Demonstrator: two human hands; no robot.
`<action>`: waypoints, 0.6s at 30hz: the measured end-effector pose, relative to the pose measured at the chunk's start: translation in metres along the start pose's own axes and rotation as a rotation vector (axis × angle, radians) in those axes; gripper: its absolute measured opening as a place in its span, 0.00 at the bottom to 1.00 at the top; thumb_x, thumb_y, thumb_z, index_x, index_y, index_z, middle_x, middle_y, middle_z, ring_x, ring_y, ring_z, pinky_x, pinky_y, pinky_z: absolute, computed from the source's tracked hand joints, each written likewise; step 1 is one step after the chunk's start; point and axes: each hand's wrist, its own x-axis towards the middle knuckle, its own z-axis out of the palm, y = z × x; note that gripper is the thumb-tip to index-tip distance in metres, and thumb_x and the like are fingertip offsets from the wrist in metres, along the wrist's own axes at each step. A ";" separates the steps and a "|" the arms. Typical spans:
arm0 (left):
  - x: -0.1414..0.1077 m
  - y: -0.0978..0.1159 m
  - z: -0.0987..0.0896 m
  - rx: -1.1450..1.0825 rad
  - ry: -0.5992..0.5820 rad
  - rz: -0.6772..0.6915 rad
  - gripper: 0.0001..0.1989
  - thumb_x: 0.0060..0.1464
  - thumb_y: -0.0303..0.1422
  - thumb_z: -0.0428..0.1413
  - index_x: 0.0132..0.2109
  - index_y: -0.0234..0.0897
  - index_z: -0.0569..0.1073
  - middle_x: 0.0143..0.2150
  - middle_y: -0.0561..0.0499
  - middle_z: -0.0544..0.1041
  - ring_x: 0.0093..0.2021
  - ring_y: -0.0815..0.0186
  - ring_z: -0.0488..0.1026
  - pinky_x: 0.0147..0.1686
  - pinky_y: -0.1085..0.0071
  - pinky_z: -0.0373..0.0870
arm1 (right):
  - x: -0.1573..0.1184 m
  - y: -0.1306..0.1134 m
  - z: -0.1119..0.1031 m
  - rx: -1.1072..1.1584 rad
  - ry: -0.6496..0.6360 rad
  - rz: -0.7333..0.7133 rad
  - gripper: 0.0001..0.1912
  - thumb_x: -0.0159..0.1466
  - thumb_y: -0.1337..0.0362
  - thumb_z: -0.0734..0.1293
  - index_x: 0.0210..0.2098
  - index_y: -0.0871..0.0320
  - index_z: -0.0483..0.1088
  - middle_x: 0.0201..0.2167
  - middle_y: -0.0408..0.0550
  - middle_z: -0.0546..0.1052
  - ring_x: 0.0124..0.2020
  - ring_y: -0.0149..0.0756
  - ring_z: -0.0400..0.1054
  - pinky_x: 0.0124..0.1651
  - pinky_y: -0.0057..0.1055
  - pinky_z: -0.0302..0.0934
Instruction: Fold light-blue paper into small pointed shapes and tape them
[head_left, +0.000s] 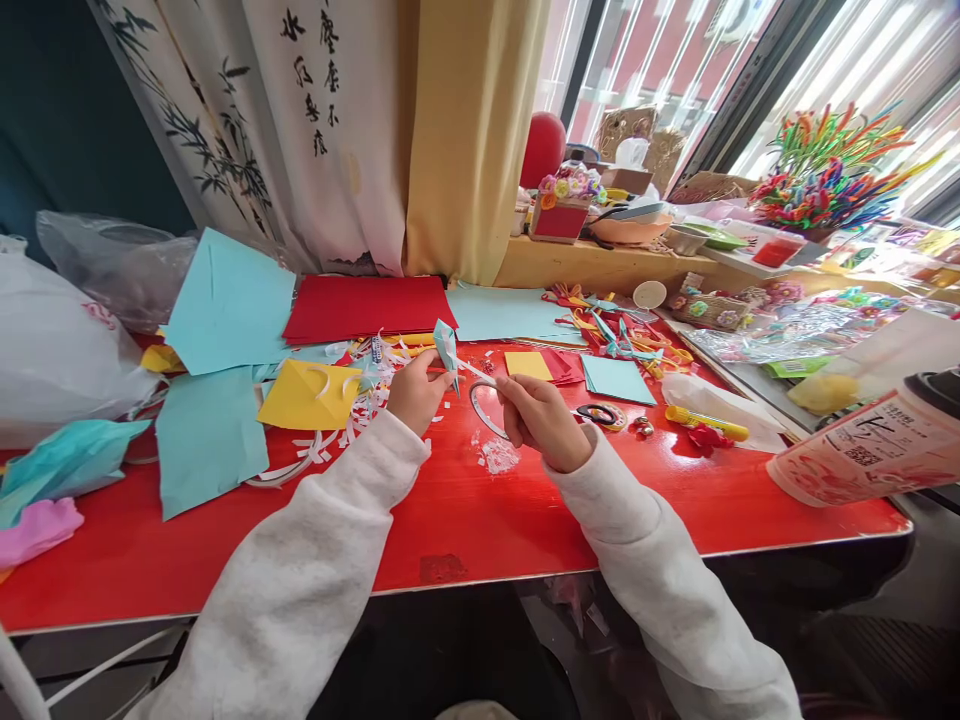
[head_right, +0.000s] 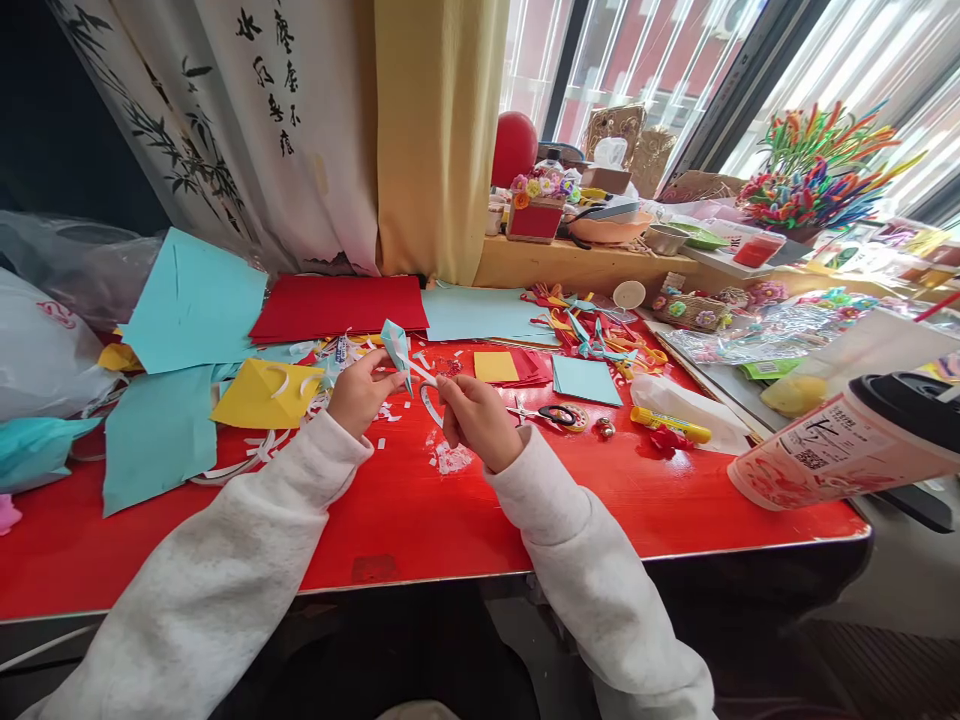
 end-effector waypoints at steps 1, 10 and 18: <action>0.000 0.001 0.000 -0.019 0.000 -0.016 0.11 0.42 0.33 0.55 0.36 0.36 0.68 0.36 0.49 0.71 0.33 0.64 0.72 0.35 0.65 0.70 | 0.000 0.001 0.000 -0.010 0.005 0.000 0.16 0.59 0.52 0.54 0.23 0.57 0.53 0.04 0.35 0.59 0.06 0.20 0.43 0.10 0.19 0.38; 0.001 0.005 -0.002 -0.385 -0.058 -0.090 0.15 0.40 0.27 0.56 0.40 0.36 0.66 0.35 0.50 0.69 0.38 0.65 0.69 0.36 0.66 0.70 | 0.002 0.008 0.004 -0.261 0.058 0.041 0.18 0.58 0.51 0.53 0.23 0.58 0.56 0.05 0.37 0.60 0.07 0.21 0.47 0.13 0.20 0.43; -0.005 0.015 0.000 -0.513 -0.108 -0.113 0.12 0.41 0.27 0.55 0.37 0.34 0.65 0.34 0.50 0.69 0.39 0.63 0.70 0.39 0.63 0.69 | 0.003 0.014 0.003 -0.340 0.078 0.007 0.17 0.59 0.52 0.52 0.23 0.58 0.57 0.06 0.37 0.62 0.08 0.21 0.50 0.16 0.19 0.46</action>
